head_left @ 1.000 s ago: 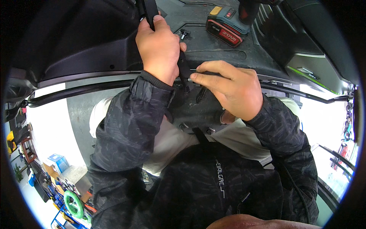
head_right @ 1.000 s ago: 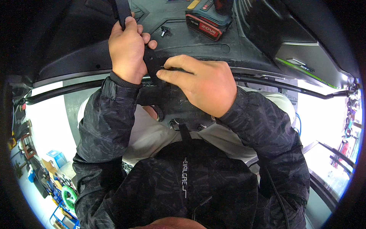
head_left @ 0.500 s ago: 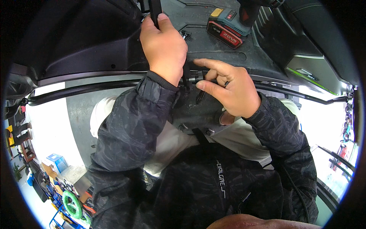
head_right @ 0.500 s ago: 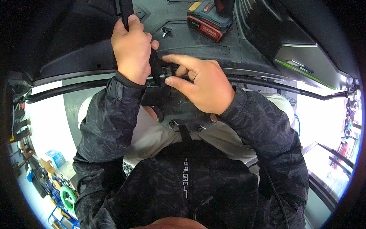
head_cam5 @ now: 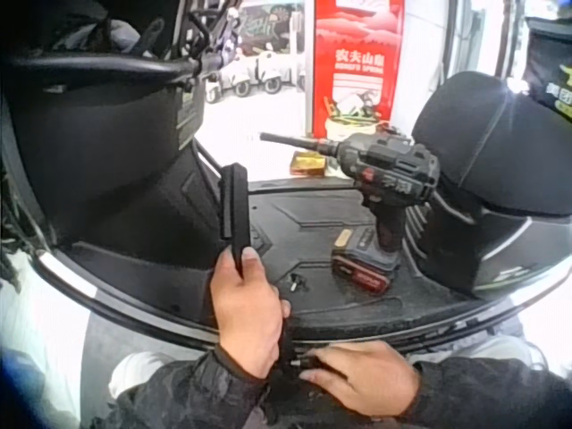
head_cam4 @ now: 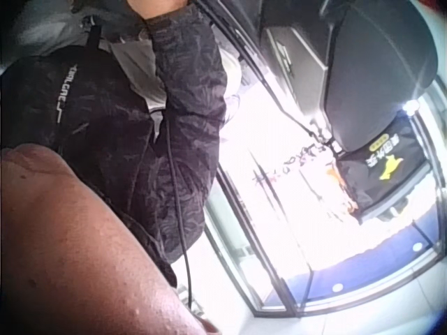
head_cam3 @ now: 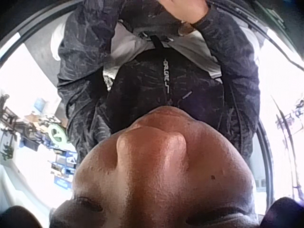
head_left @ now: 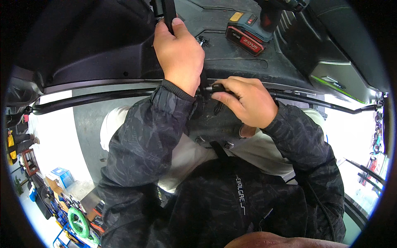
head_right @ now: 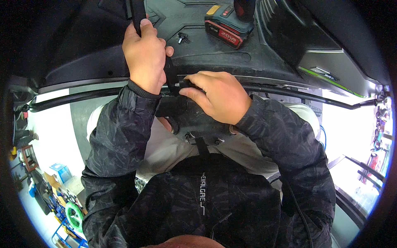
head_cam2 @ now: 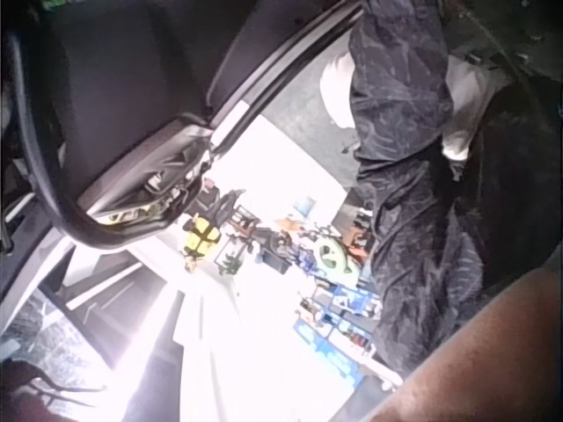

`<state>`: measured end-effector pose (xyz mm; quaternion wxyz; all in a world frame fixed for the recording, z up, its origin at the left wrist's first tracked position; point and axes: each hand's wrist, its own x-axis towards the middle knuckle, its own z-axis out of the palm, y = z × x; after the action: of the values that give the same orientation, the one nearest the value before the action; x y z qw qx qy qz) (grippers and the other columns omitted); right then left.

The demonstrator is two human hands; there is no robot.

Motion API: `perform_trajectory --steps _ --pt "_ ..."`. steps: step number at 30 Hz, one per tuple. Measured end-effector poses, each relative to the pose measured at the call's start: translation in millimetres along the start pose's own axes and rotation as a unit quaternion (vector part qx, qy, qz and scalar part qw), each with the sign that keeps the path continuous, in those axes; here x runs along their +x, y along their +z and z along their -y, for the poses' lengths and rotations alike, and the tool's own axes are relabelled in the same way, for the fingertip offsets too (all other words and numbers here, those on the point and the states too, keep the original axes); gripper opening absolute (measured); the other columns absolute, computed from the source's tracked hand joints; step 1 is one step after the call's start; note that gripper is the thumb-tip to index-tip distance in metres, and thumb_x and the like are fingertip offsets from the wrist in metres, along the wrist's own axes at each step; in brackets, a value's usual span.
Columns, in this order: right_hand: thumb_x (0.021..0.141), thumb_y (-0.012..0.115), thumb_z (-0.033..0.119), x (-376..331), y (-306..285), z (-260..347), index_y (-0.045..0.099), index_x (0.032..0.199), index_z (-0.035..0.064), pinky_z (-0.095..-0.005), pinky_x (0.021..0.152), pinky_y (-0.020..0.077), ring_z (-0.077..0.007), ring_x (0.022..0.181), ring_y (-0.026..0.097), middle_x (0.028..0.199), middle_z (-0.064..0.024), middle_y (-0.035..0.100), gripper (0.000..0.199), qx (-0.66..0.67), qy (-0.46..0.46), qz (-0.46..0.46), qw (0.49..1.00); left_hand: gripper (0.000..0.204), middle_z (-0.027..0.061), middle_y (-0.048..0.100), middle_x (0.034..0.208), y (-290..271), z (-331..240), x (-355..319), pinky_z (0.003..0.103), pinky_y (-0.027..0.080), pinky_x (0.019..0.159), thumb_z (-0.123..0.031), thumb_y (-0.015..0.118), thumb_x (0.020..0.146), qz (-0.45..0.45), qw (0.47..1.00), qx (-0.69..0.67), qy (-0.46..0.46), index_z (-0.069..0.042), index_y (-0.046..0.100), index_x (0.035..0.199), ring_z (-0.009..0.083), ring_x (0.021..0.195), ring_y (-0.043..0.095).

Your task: The person assembles a black metal bracket by inserting a bolt and tightening it with a power drill. They then use pliers to bend and adjust the bracket's shape, repeatedly checking alignment and making small modifications.

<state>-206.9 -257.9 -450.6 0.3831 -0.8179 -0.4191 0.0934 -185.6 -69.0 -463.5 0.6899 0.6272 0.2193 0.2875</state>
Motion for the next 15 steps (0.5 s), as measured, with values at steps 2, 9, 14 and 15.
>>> perform_trajectory --steps 2,9,14,15 --pt "0.100 0.071 0.029 1 0 1 0.075 0.098 -0.0021 -0.0426 0.069 0.0552 -0.0378 0.070 0.068 0.080 -0.0192 0.071 0.032 0.034 0.050 0.029 0.998 0.024 0.0078 0.060 0.086 1 -1 -2 0.036 0.048 0.069 -0.021 0.051 0.111 -0.016 0.999 0.027 0.008 0.001 0.060 0.115 0.0190 0.073 0.057" --pt "0.107 0.054 0.059 6 5 8 0.075 0.079 -0.0066 -0.0399 0.060 0.0520 -0.0292 0.054 0.064 0.056 -0.0171 0.062 0.074 0.308 0.298 0.143 0.892 0.028 0.0152 0.068 0.093 3 -3 -5 0.040 0.050 0.081 -0.019 0.050 0.111 -0.017 0.995 0.077 0.064 0.005 0.061 0.118 0.0277 0.082 0.063" --pt "0.093 0.068 0.069 6 -22 7 0.076 0.103 -0.0045 -0.0416 0.064 0.0561 -0.0329 0.064 0.073 0.067 -0.0198 0.068 0.075 -0.033 0.166 0.108 0.980 0.028 0.0152 0.067 0.094 3 -4 -5 0.041 0.050 0.081 -0.019 0.050 0.111 -0.014 0.996 0.066 0.052 0.005 0.060 0.119 0.0278 0.082 0.062" --pt "0.094 0.068 0.067 4 -26 5 0.074 0.107 -0.0038 -0.0427 0.064 0.0561 -0.0343 0.066 0.073 0.069 -0.0204 0.069 0.072 -0.053 0.114 0.102 0.987 0.027 0.0123 0.063 0.089 2 -3 -4 0.039 0.049 0.075 -0.020 0.050 0.111 -0.013 0.997 0.059 0.052 0.004 0.060 0.119 0.0247 0.077 0.059"
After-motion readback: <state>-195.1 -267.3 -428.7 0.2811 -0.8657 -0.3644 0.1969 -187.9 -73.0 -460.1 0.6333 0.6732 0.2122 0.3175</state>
